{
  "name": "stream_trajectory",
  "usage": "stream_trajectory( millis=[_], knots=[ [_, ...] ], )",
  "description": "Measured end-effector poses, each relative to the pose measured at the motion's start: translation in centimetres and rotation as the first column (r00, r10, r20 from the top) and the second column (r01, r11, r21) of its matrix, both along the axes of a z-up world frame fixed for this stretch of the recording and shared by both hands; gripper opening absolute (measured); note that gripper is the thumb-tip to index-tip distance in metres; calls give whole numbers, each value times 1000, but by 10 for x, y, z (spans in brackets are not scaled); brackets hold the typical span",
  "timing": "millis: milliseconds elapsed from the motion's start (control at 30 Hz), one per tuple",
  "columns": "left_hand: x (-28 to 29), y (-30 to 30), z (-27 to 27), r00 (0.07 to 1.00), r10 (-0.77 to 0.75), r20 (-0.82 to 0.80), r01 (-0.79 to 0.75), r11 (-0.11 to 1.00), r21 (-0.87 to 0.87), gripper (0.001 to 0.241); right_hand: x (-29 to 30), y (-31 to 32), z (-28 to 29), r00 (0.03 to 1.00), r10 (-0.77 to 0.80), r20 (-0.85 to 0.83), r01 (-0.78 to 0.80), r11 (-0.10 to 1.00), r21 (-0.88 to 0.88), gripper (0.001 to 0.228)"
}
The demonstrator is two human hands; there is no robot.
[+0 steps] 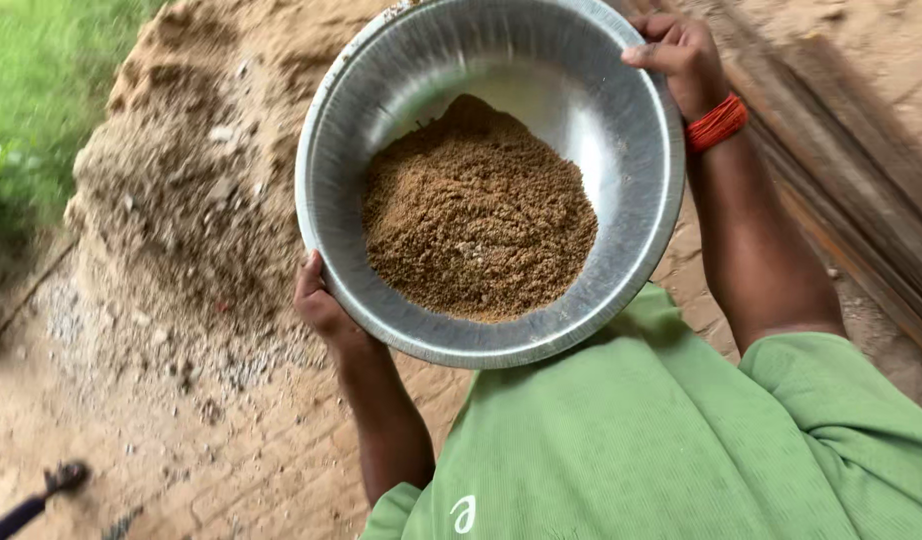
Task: The person uses a hoe to shovel sand from a pile into a metal bowl, then lifts the bowl and pours the sand back onto the pile.
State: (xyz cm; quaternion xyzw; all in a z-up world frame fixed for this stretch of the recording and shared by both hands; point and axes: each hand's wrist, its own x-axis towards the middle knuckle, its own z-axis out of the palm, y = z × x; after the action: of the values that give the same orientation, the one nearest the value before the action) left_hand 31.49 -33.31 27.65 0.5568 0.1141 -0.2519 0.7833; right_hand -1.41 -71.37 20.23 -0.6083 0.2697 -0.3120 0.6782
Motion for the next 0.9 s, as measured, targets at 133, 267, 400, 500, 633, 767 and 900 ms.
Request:
stream_trajectory(
  millis=[133,267,400,500,633,767,900],
  knots=[
    [-48,-93,20,996,-89,1,89,996,17,18,-76,-44,-18,953,-302,9,296,938,179,23],
    [-91,-176,39,970,-228,-81,241,948,207,28,-131,-98,-11,843,-527,-109,534,794,292,19],
    [-121,-242,34,939,-329,-100,342,924,169,33,-171,-152,2,854,-510,-104,514,796,321,23],
    [-120,-299,13,923,-374,-87,383,886,261,30,-191,-198,2,839,-535,-99,529,760,378,28],
    [-103,-397,-33,869,-495,-26,482,833,271,19,-215,-265,-4,804,-587,-98,579,733,357,30],
    [-96,-532,-68,778,-628,-7,610,753,247,19,-233,-322,3,593,-765,-250,801,527,285,28],
    [-106,-647,-48,702,-709,-66,710,691,135,17,-267,-376,17,562,-786,-258,826,548,131,31]
  ],
)
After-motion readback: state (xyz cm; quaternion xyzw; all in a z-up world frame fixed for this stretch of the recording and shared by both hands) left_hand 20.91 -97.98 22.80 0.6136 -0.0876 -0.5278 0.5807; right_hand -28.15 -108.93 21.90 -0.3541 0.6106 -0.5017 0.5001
